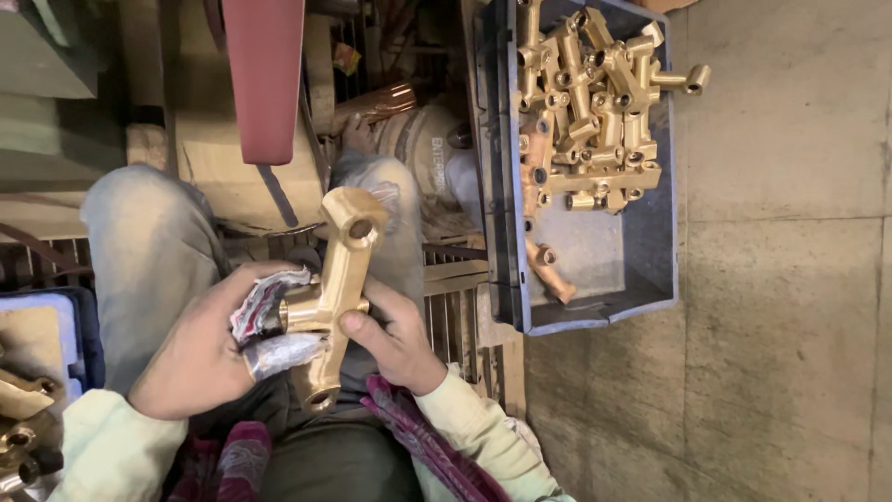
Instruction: The person sits on the floor and repeatedly presses brass fittings against a moving belt sander to smooth their surfaces. They handle each piece one at a time, rotating it to contact different edges, then place the finished pieces into a nearby blue bin.
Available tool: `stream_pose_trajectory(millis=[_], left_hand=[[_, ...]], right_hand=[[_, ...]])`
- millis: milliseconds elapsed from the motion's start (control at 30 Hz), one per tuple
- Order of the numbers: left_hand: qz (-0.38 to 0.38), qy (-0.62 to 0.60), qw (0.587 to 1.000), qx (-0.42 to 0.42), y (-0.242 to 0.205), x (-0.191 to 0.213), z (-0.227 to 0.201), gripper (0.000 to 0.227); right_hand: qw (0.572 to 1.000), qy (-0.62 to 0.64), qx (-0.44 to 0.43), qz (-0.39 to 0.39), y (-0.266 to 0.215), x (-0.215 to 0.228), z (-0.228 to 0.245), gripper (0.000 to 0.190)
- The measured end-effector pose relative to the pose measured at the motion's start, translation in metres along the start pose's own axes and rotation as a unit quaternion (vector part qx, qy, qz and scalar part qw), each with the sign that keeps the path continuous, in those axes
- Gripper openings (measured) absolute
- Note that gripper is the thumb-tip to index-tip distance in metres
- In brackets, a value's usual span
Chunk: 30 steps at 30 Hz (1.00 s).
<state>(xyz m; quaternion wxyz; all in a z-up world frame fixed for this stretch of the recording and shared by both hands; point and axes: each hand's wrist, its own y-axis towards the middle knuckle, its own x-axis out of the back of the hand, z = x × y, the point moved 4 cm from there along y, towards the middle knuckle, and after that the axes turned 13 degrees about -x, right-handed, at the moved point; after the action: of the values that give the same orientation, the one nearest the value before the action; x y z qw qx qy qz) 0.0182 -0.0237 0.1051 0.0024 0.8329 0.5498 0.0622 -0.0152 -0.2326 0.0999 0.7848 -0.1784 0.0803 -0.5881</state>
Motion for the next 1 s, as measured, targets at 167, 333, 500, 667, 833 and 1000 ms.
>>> stream_pose_trajectory(millis=[167,333,500,667,833,1000], left_hand=[[-0.005,-0.107,0.993,-0.043,0.009,-0.003,0.025,0.058],[-0.092,-0.246,0.964,0.027,0.012,-0.003,0.060,0.043],[-0.095,-0.222,0.969,0.047,0.027,-0.005,0.090,0.036],[-0.057,-0.142,0.970,0.187,0.042,0.005,0.126,0.041],[-0.039,-0.105,0.984,0.141,0.064,0.017,0.149,0.041],[-0.092,-0.223,0.950,0.199,0.070,0.011,0.164,0.029]], right_hand=[[0.997,-0.075,-0.003,-0.027,0.015,0.003,-0.009,0.051],[0.962,-0.226,0.108,-0.108,0.033,0.018,-0.008,0.067],[0.839,-0.400,0.332,-0.161,0.071,0.007,-0.013,0.062],[0.848,-0.394,0.336,-0.110,0.103,0.015,-0.014,0.058],[0.841,-0.440,0.301,-0.092,0.125,0.023,-0.015,0.050],[0.852,-0.434,0.279,-0.086,0.139,0.020,-0.019,0.056]])
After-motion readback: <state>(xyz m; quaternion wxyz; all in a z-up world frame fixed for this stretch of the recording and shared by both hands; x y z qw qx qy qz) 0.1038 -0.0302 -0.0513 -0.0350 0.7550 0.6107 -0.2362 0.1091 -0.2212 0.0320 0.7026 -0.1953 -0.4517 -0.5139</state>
